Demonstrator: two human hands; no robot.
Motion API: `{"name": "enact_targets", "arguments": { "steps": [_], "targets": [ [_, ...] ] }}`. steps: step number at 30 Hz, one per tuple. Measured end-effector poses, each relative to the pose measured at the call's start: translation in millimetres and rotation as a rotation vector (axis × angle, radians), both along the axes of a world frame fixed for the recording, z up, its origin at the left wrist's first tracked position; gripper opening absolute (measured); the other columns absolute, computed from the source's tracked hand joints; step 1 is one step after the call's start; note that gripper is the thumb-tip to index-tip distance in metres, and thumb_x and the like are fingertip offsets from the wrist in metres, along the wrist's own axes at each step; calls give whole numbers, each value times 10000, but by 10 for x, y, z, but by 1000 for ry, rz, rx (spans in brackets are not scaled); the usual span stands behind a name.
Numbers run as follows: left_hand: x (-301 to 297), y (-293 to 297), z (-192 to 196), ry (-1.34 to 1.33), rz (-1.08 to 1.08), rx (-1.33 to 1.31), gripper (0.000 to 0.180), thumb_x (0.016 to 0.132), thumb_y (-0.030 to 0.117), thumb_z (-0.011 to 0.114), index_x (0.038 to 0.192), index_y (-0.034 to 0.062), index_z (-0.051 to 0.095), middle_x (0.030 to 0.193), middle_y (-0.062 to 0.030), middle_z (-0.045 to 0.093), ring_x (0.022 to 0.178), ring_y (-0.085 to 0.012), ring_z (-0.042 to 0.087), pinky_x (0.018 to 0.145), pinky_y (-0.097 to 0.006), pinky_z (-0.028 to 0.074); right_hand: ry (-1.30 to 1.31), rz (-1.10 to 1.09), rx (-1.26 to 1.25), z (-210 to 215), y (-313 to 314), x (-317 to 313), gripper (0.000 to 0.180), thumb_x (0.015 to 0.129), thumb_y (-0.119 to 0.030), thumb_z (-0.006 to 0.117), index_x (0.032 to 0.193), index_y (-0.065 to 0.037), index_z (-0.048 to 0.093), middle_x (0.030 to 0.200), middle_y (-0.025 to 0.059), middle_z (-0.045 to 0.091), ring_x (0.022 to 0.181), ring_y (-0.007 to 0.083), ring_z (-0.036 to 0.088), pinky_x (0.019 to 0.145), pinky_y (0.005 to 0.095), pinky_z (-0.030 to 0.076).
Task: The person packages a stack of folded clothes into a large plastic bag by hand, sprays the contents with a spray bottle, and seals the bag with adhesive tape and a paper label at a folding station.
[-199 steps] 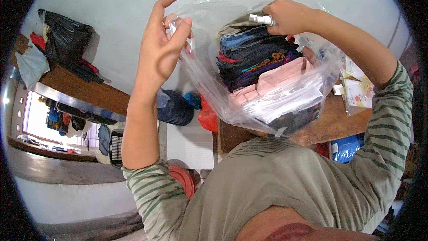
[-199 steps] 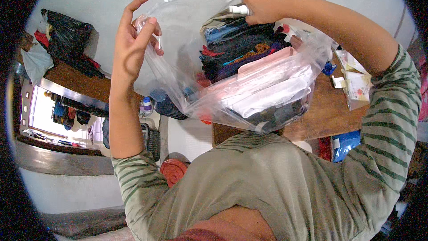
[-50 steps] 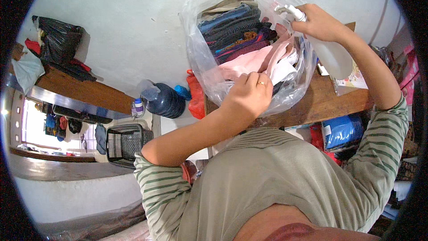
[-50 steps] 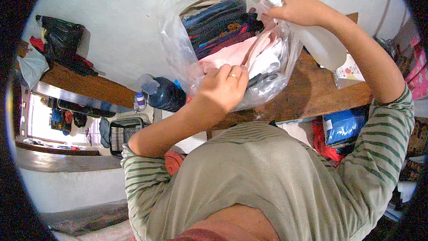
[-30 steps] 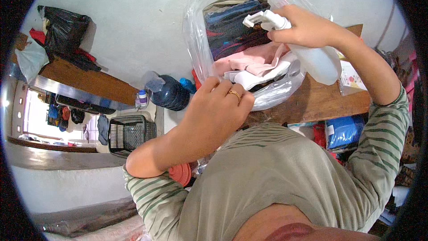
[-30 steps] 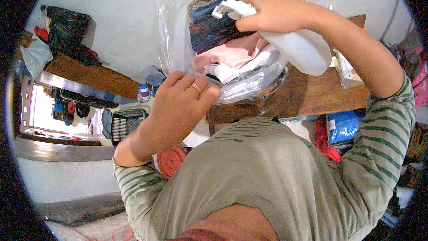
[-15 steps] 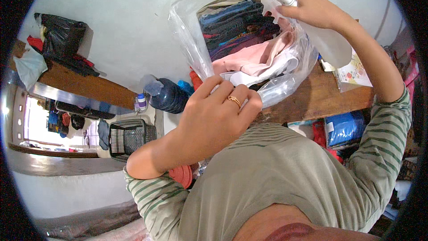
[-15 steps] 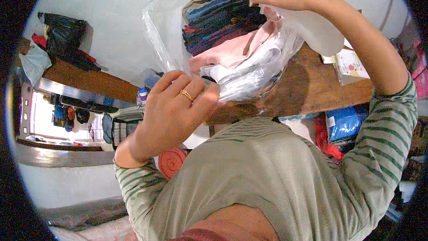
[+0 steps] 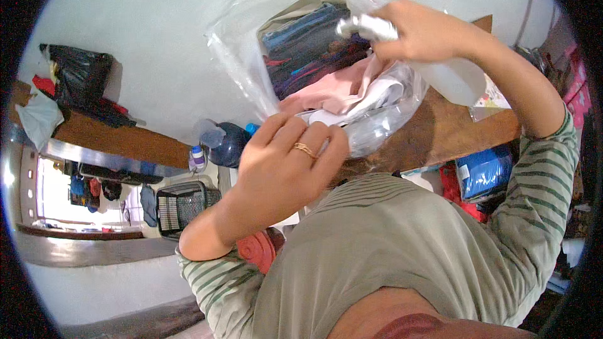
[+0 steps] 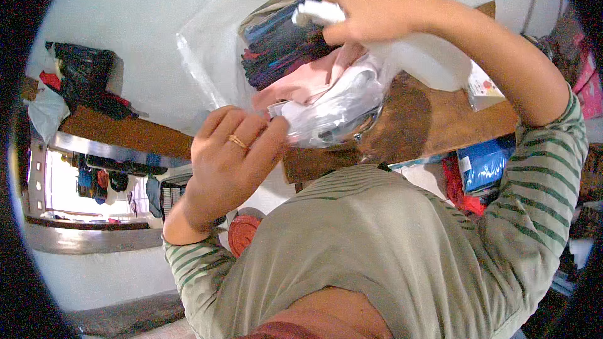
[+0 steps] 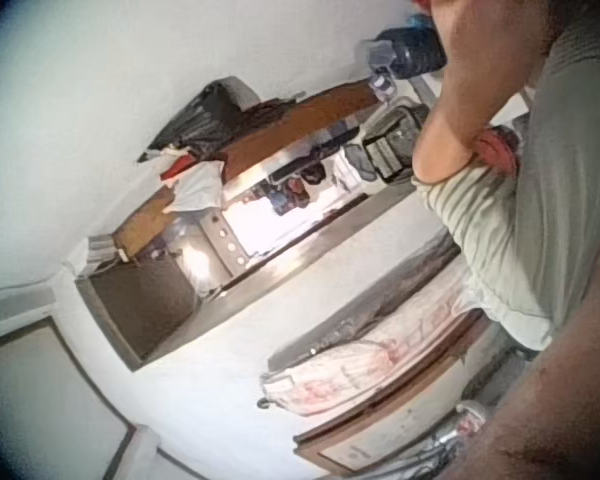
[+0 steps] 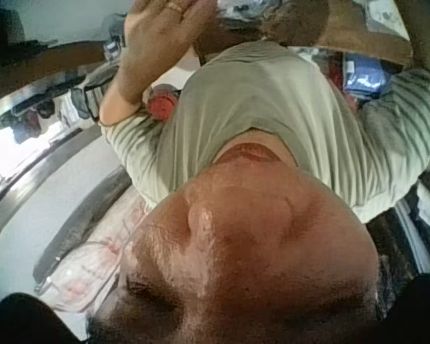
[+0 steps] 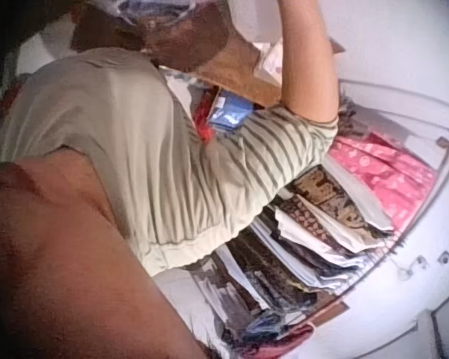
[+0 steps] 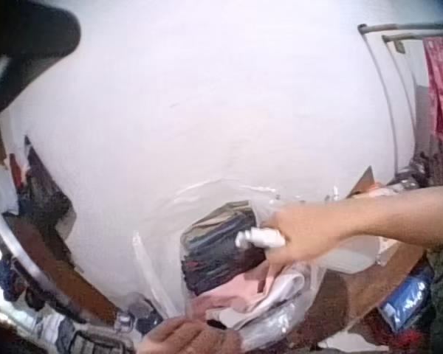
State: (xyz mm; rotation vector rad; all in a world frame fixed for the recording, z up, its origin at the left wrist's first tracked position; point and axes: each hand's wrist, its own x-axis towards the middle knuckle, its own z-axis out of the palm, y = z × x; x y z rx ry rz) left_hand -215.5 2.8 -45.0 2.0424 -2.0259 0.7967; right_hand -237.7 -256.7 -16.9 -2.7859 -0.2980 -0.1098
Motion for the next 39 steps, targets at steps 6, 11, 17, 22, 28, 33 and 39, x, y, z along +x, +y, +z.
{"name": "enact_targets", "arguments": {
  "steps": [6,11,17,22,28,33,39],
  "targets": [
    [24,8,90,12,100,55,230,696,184,612,882,58,567,765,-36,529,735,-214,544,677,-322,427,31,-152,206,34,-238,23,385,723,-307,554,923,20,597,691,115,616,566,168,573,566,307,464],
    [211,-24,132,-153,214,-35,272,719,270,630,846,34,585,671,-60,478,594,-231,471,554,-332,379,-166,-448,608,239,-662,-103,315,783,-272,580,983,-29,558,866,90,585,706,164,595,596,302,496],
    [527,29,221,-312,199,-197,375,783,351,593,891,-8,598,650,-80,435,529,-238,414,473,-336,334,-605,-533,899,244,-1081,-490,333,785,-278,596,998,-23,570,859,92,602,670,161,602,576,286,491],
    [533,215,155,-431,252,-198,555,851,491,468,960,-36,602,671,-91,479,531,-226,424,464,-323,332,-466,-629,454,-762,-1589,14,447,779,-364,574,1075,-31,549,744,110,611,653,201,606,641,325,486],
    [486,327,56,-352,454,-163,697,888,571,246,1080,-15,571,781,-147,553,656,-277,507,566,-365,400,-705,-491,356,-2020,-1912,642,515,794,-292,574,1191,16,457,1131,202,505,1061,328,491,909,376,376],
    [434,289,68,-361,512,-163,688,888,565,254,1099,-17,555,814,-160,563,673,-280,515,596,-362,418,-836,-593,487,-2791,-2119,1145,522,807,-250,586,1221,19,413,1120,214,496,1053,337,491,890,372,388],
    [414,373,47,-357,505,-154,714,881,579,253,1098,-34,547,790,-151,560,671,-268,510,599,-357,416,-677,-676,614,-3398,-2322,1346,615,832,-343,562,1259,49,360,1205,243,446,1115,358,452,938,372,358]
  ]
}}
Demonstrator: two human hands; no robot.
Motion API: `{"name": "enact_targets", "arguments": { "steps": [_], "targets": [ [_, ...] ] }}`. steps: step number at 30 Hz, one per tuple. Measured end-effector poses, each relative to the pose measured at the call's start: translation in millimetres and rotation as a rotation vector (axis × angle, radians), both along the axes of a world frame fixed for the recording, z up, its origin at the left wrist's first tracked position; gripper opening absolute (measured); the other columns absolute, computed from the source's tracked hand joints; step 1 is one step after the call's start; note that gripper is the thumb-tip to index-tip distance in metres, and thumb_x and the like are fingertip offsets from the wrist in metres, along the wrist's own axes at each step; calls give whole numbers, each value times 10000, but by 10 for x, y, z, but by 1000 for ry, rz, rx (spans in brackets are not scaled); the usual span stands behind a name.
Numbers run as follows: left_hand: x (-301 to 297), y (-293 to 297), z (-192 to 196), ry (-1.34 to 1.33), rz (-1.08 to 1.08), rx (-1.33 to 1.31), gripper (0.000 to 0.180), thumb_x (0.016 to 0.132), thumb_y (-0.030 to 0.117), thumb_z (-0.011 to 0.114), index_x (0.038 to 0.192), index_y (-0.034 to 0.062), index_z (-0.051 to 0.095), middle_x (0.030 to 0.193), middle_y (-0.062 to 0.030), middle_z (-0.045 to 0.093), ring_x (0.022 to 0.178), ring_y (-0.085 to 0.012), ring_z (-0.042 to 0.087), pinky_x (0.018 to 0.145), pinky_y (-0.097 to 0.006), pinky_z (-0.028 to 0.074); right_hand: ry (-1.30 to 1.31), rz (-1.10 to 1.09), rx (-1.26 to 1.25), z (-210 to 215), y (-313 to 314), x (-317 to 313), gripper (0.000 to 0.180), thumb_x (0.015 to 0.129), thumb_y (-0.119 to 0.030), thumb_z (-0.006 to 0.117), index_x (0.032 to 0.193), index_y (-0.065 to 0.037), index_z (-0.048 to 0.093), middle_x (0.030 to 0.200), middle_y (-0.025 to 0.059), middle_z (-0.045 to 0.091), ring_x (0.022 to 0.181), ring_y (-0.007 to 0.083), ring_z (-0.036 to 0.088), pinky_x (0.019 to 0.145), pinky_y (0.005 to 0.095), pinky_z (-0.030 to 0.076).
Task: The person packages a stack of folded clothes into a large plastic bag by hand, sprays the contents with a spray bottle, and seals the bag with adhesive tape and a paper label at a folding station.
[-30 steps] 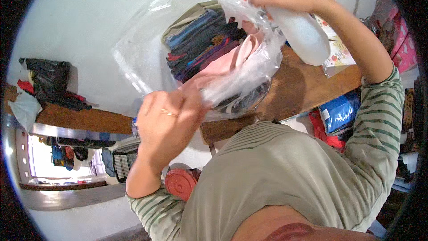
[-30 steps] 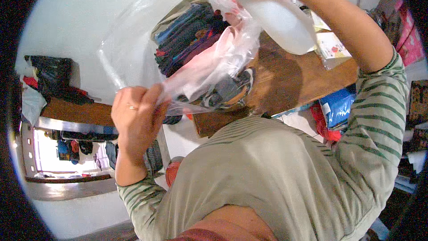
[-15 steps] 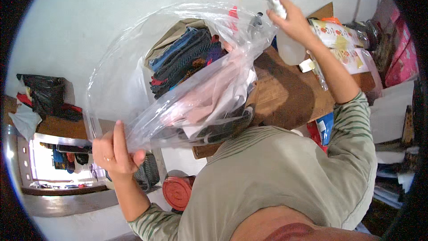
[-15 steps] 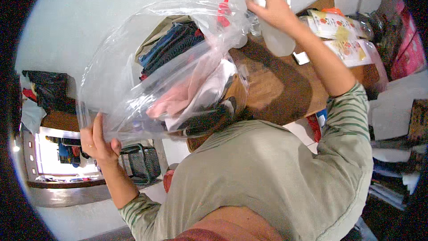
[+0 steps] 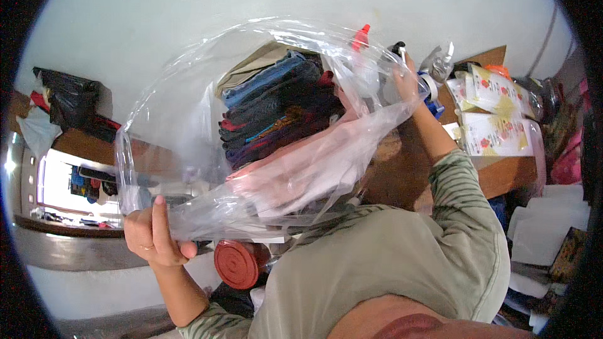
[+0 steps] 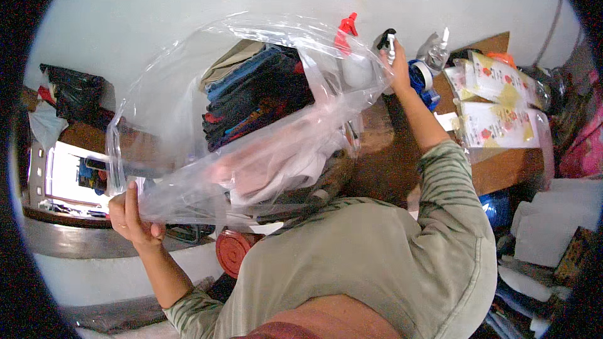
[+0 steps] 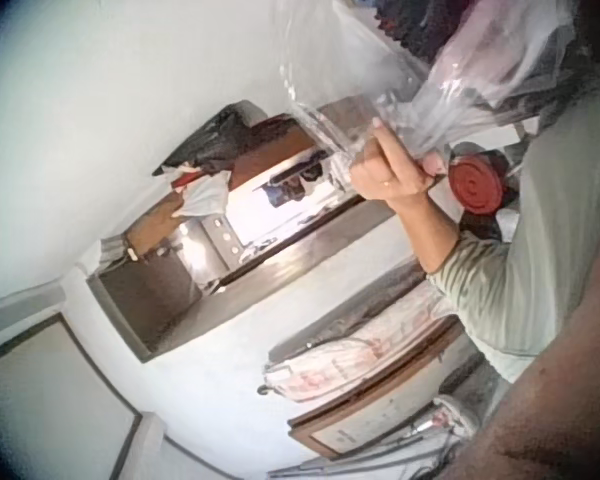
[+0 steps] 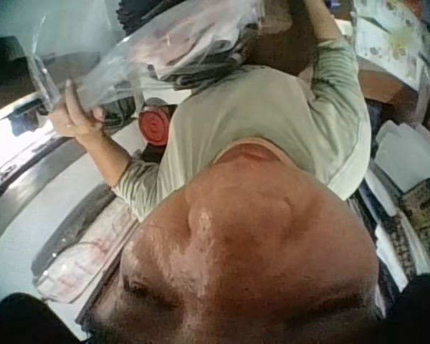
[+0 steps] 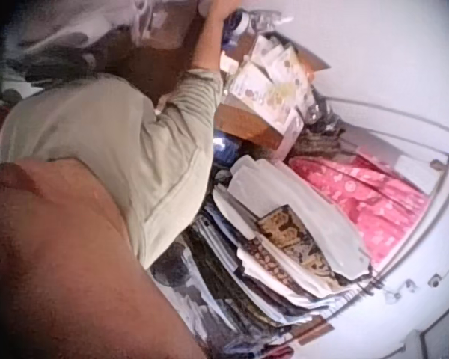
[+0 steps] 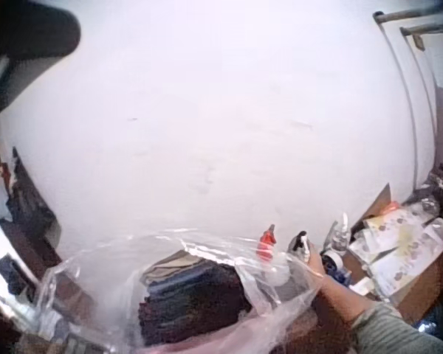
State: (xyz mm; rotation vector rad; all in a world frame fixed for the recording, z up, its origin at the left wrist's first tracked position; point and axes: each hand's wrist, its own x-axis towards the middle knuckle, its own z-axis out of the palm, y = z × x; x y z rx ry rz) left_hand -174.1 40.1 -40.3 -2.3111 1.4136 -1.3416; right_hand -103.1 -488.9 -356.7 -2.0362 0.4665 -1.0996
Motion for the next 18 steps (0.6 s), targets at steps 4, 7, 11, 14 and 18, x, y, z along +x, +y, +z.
{"name": "enact_targets", "arguments": {
  "steps": [4,7,11,14,18],
  "targets": [
    [-55,34,46,53,-36,-39,731,876,590,235,1080,-34,556,796,-147,563,688,-258,509,606,-345,411,126,1,-186,79,-138,-113,837,765,-403,622,1335,56,214,1343,244,317,1244,359,323,1022,374,283],
    [33,17,57,121,-160,-236,607,903,488,276,1050,-18,576,845,-131,584,776,-243,535,692,-347,432,49,16,-219,813,-39,-352,778,767,-364,638,1331,25,270,1329,212,356,1208,308,380,999,389,311],
    [309,-119,383,595,80,-819,482,917,375,328,1174,0,486,1011,-116,554,917,-207,523,837,-340,396,-311,198,-125,2189,69,-595,650,843,-439,474,1323,-26,329,1303,160,412,1175,261,415,999,375,296],
    [856,150,462,1094,170,-919,488,906,371,386,1240,18,434,962,-121,556,902,-186,539,808,-326,417,-7,825,-89,2954,436,-805,786,826,-644,279,1342,-53,318,1284,155,438,1207,257,388,1018,376,258],
    [852,-143,485,1498,154,-536,486,889,267,479,1304,44,360,788,-100,571,649,-143,570,616,-268,471,321,1308,-684,3204,1362,-1076,710,796,-521,497,1293,-28,376,1220,190,472,1161,269,423,984,396,283]
  ]
}}
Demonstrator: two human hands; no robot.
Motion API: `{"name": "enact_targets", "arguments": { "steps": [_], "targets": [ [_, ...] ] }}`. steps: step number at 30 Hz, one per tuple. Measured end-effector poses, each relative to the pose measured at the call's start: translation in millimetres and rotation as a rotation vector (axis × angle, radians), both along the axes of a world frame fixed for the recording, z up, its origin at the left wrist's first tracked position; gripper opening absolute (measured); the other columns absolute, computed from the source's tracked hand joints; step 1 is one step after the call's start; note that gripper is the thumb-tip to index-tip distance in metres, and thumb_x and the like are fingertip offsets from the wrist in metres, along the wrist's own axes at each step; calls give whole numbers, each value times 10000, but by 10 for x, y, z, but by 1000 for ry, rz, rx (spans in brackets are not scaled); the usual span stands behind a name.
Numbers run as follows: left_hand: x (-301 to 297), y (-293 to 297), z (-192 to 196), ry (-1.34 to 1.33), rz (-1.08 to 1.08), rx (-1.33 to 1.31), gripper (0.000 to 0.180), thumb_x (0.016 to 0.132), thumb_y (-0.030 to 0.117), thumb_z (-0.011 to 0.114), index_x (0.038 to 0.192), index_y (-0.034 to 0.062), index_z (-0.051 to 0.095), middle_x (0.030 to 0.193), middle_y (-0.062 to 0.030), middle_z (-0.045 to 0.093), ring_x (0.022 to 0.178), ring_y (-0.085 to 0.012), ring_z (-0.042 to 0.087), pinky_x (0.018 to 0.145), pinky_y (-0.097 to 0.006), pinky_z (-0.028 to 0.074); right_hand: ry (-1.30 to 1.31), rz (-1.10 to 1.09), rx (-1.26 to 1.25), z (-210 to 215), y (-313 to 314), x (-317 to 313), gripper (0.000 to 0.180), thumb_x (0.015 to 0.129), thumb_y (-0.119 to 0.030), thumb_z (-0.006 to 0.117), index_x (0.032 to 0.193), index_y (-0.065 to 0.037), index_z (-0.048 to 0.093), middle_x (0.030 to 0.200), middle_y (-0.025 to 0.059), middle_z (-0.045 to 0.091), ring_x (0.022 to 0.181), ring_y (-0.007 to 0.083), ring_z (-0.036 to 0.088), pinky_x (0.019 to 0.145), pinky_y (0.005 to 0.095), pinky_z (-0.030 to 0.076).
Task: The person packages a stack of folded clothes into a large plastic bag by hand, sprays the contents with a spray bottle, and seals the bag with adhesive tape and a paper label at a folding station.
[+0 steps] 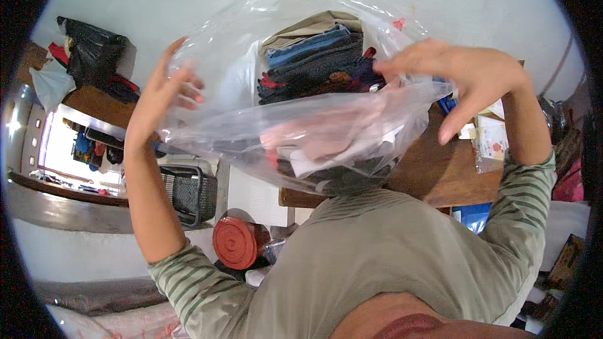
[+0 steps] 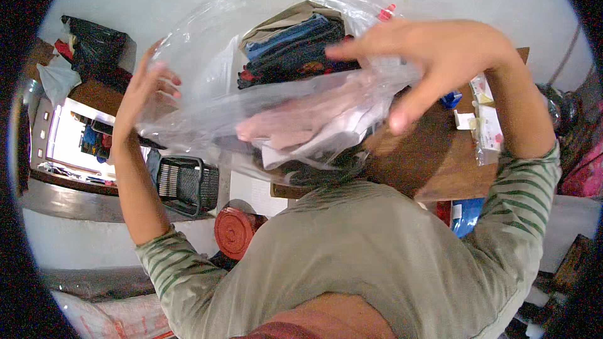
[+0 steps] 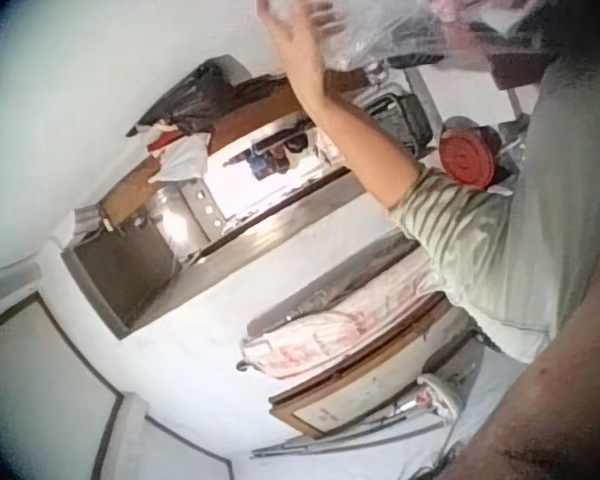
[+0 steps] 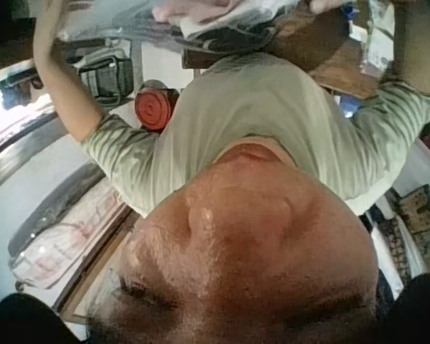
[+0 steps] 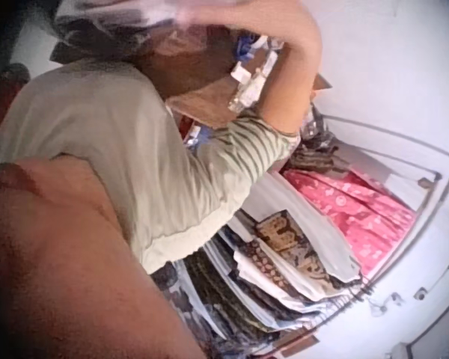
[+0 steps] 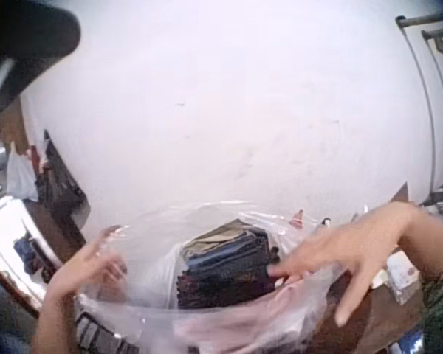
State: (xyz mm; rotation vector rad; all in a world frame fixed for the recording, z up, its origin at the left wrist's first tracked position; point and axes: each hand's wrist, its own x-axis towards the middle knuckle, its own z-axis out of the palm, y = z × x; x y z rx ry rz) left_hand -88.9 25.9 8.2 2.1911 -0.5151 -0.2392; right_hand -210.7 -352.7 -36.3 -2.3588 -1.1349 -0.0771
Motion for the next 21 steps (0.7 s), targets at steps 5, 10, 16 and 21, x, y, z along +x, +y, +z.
{"name": "enact_targets", "arguments": {
  "steps": [5,10,16,21],
  "targets": [
    [315,80,246,-224,-141,129,396,845,165,545,1219,59,471,601,-10,526,482,-75,493,452,-200,391,302,-139,-486,222,1,192,273,720,-221,669,888,-17,602,764,150,588,717,215,581,644,345,440],
    [573,147,707,-400,-100,178,407,825,357,550,1121,79,564,776,8,545,737,-75,511,656,-221,397,258,-478,-299,1216,-537,189,325,769,-296,644,936,-22,592,833,74,616,727,165,589,665,298,473],
    [828,-344,570,-621,-256,445,423,853,378,517,1163,91,542,803,-77,588,720,-98,527,661,-261,426,194,-629,-239,1284,-441,966,708,770,-492,603,1265,-25,408,1160,133,521,1028,239,502,878,396,423],
    [994,-496,737,-485,-314,539,318,825,345,569,931,46,592,597,-6,516,506,-84,479,479,-218,385,341,-575,-983,923,-257,1441,434,805,-383,592,999,5,608,941,145,633,838,209,590,699,356,473]
  ]
}}
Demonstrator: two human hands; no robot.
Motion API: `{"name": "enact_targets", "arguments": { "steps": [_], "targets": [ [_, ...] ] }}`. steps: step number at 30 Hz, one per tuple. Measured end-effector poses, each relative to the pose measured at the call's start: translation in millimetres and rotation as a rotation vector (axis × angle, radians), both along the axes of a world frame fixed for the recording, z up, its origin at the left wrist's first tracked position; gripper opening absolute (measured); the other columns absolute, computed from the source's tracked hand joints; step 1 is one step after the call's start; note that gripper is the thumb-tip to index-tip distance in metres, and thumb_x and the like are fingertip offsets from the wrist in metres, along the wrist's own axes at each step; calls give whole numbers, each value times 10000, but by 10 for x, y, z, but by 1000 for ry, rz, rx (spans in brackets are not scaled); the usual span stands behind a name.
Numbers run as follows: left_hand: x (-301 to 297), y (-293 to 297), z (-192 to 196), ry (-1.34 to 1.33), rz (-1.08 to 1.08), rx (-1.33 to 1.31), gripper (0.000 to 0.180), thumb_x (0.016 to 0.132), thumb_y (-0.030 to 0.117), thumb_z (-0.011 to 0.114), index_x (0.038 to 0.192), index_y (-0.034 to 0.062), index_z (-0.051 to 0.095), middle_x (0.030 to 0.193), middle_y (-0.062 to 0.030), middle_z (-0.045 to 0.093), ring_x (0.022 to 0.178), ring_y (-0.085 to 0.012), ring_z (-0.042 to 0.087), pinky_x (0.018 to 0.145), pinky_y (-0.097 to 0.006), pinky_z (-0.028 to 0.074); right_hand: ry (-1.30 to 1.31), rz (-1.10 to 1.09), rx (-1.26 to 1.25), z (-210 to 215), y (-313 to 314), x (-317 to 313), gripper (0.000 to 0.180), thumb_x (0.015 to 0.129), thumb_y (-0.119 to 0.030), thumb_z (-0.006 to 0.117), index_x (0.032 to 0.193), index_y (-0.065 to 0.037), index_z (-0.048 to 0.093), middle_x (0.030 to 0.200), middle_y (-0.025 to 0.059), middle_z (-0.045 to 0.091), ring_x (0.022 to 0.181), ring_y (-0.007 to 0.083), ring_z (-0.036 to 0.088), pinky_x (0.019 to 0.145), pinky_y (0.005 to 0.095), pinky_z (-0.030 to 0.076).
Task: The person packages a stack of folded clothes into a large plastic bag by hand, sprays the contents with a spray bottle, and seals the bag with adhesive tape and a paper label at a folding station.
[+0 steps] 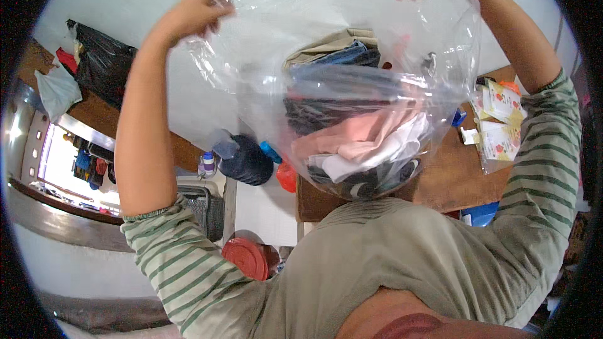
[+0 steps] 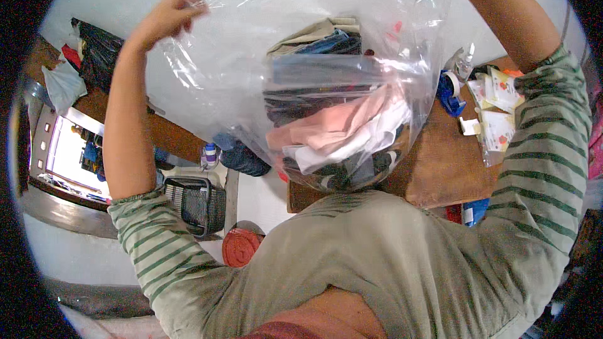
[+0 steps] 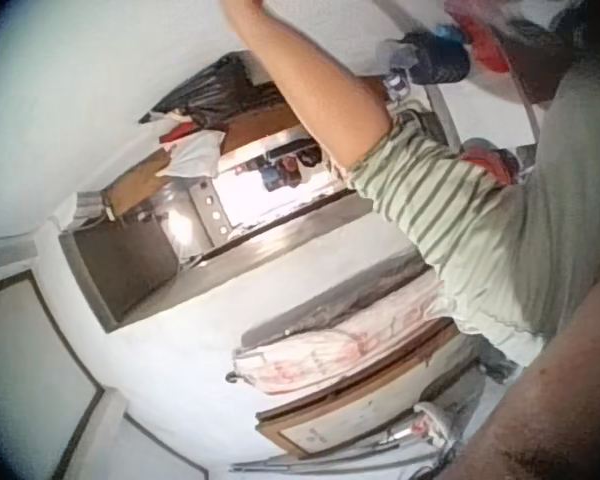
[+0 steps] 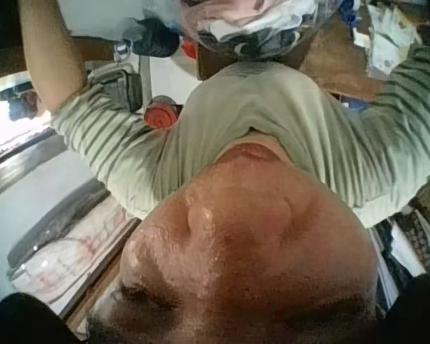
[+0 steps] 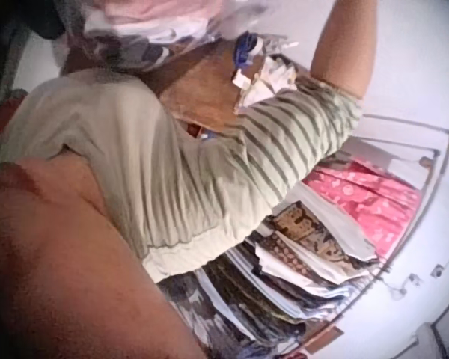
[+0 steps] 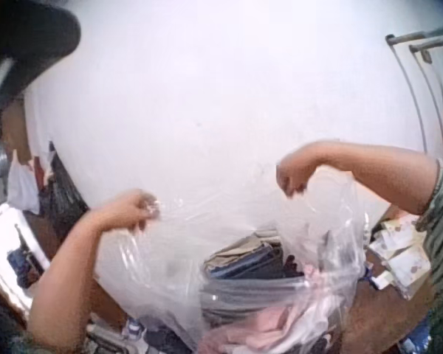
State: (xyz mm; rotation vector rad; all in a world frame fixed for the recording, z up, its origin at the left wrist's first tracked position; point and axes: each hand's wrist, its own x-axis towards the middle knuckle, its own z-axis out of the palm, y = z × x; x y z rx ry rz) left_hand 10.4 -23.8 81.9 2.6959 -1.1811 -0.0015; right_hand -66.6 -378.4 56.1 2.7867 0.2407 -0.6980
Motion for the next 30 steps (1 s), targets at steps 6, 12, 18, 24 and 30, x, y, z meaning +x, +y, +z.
{"name": "enact_targets", "arguments": {
  "steps": [6,12,18,24,30],
  "targets": [
    [73,1002,-164,-35,196,-1155,418,864,395,485,1081,45,557,925,-75,578,879,-161,563,760,-279,411,-1210,-122,1480,179,-618,-825,303,894,-281,487,1076,-49,561,843,38,588,735,116,544,680,244,455],
    [-836,564,-2853,478,270,-1208,471,933,358,324,1241,13,411,1213,-123,473,1104,-203,458,938,-338,348,-1022,-774,1937,-1975,-635,-1052,427,900,-356,458,1198,-51,476,959,40,563,853,124,518,768,245,413],
    [-711,405,-4299,399,62,-879,419,928,321,347,1222,27,393,1179,-97,488,1019,-206,503,881,-327,407,-631,-925,1903,-2730,986,-1214,485,893,-400,439,1209,-33,468,1038,68,542,943,159,493,845,280,366],
    [-791,189,-3484,1024,218,-1290,491,925,403,319,1231,24,384,1195,-104,474,1074,-234,464,927,-350,367,-756,-928,1754,-2766,1114,-1155,546,886,-444,420,1220,-15,459,1117,97,521,1034,193,468,922,315,319],
    [-879,651,-1830,-312,47,-1218,606,939,440,236,1301,-37,333,1363,-163,333,1281,-251,273,1057,-393,173,-1612,-552,1452,-1723,149,-1510,543,881,-439,428,1192,2,485,1136,122,518,1085,215,459,977,336,290]
  ]
}}
